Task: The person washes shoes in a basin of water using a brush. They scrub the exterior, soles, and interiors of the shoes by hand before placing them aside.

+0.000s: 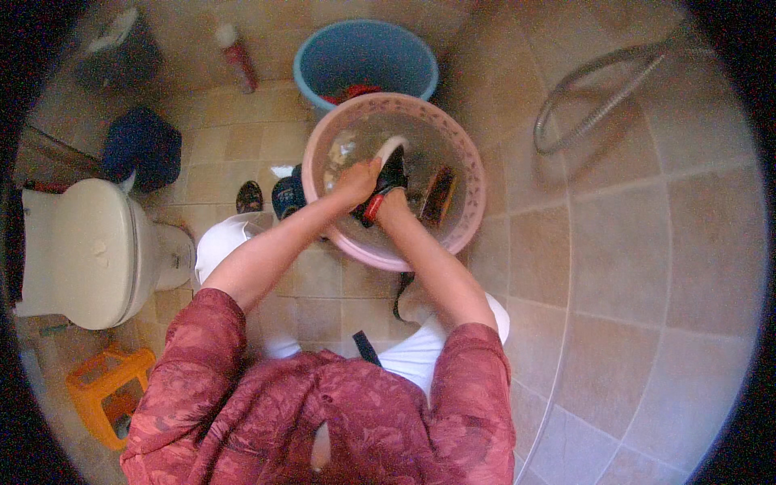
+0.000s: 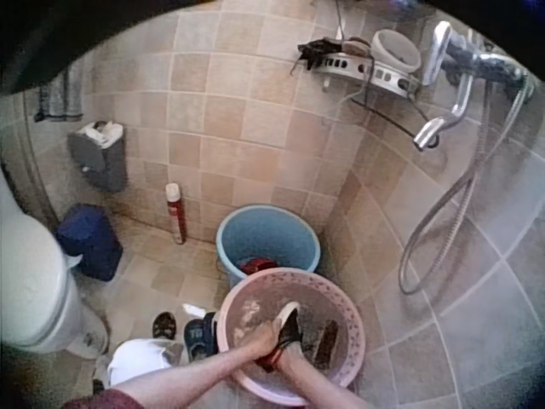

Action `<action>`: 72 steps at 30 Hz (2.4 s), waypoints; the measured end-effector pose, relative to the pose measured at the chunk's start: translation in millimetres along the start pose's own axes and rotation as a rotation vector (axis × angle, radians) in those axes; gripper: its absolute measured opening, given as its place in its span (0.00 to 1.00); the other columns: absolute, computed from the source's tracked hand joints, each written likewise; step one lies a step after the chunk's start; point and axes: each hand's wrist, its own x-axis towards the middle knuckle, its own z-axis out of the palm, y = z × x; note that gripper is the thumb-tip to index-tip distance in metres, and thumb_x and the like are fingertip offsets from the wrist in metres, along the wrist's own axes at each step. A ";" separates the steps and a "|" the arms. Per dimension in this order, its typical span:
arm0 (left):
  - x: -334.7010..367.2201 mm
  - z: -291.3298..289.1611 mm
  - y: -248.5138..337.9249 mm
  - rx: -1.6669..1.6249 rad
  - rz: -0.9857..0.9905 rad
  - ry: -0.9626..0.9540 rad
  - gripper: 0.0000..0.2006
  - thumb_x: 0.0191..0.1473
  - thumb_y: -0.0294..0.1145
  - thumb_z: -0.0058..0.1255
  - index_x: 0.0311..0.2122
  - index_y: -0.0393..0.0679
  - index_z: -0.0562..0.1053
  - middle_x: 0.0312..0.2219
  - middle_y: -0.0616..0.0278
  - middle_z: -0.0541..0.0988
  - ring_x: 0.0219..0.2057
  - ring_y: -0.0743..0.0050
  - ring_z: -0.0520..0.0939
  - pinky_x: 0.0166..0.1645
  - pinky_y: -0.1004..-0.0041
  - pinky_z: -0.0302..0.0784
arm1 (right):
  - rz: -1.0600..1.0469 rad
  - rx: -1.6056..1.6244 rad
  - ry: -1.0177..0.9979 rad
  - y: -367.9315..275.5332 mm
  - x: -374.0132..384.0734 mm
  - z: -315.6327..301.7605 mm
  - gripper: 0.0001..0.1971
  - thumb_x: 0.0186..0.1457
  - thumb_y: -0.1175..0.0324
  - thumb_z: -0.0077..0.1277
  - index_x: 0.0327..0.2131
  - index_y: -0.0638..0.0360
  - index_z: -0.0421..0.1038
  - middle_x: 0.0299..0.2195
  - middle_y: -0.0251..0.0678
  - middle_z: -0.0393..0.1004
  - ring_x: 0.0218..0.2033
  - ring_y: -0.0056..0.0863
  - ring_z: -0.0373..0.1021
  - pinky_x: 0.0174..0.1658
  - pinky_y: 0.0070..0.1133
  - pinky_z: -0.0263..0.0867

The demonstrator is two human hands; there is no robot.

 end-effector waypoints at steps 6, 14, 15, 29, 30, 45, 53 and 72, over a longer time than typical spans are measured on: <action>6.5 -6.6 -15.3 0.031 0.068 -0.015 0.16 0.55 0.33 0.29 0.42 0.39 0.67 0.38 0.39 0.73 0.41 0.37 0.74 0.45 0.50 0.68 | -0.170 -0.027 0.201 15.4 19.4 7.3 0.32 0.49 0.34 0.37 0.44 0.50 0.66 0.44 0.38 0.69 0.45 0.38 0.63 0.50 0.35 0.57; 0.2 -11.4 -1.5 0.114 -0.028 -0.018 0.14 0.54 0.33 0.31 0.41 0.40 0.68 0.37 0.41 0.74 0.40 0.38 0.74 0.45 0.50 0.69 | 0.032 0.056 0.077 10.3 -11.4 30.2 0.32 0.51 0.36 0.37 0.45 0.54 0.64 0.46 0.39 0.67 0.47 0.38 0.61 0.53 0.33 0.53; 0.8 -10.1 -0.3 0.057 -0.049 -0.053 0.22 0.56 0.43 0.28 0.42 0.36 0.69 0.39 0.37 0.72 0.43 0.37 0.72 0.48 0.51 0.65 | 0.055 0.034 0.076 8.6 -20.8 33.0 0.31 0.51 0.36 0.37 0.45 0.54 0.64 0.46 0.39 0.67 0.47 0.38 0.61 0.54 0.33 0.53; 8.0 -2.8 5.5 0.157 -0.049 0.035 0.28 0.58 0.53 0.24 0.50 0.40 0.66 0.43 0.30 0.68 0.49 0.37 0.67 0.55 0.53 0.59 | -0.113 0.060 0.059 5.1 56.0 -38.8 0.29 0.53 0.39 0.36 0.45 0.53 0.64 0.46 0.39 0.67 0.48 0.37 0.61 0.54 0.31 0.52; 13.5 1.1 -1.7 0.156 -0.053 0.041 0.28 0.58 0.53 0.24 0.50 0.40 0.66 0.43 0.30 0.68 0.49 0.37 0.67 0.55 0.53 0.59 | -0.080 0.064 0.025 7.6 55.4 -37.8 0.28 0.53 0.39 0.35 0.45 0.52 0.64 0.46 0.39 0.67 0.48 0.37 0.61 0.54 0.31 0.52; 23.4 2.5 -13.4 0.219 0.059 -0.041 0.14 0.55 0.34 0.33 0.43 0.39 0.66 0.40 0.41 0.71 0.44 0.32 0.70 0.47 0.51 0.67 | -0.244 -0.034 0.118 10.2 74.9 -46.6 0.22 0.55 0.44 0.34 0.44 0.48 0.65 0.45 0.38 0.68 0.47 0.35 0.61 0.53 0.31 0.53; 30.5 11.7 -12.8 0.261 0.097 -0.044 0.25 0.60 0.46 0.22 0.47 0.35 0.65 0.42 0.36 0.69 0.45 0.34 0.69 0.49 0.50 0.64 | -0.167 -0.059 0.069 -5.3 57.7 -34.4 0.19 0.54 0.47 0.36 0.41 0.46 0.67 0.43 0.38 0.69 0.45 0.35 0.63 0.50 0.30 0.56; 38.3 43.4 -22.5 0.159 -0.036 0.012 0.27 0.57 0.50 0.29 0.48 0.33 0.62 0.44 0.29 0.65 0.46 0.31 0.68 0.51 0.52 0.63 | -0.111 -2.437 0.141 -7.7 42.9 -95.6 0.13 0.52 0.53 0.40 0.36 0.43 0.70 0.38 0.38 0.73 0.41 0.34 0.68 0.43 0.30 0.63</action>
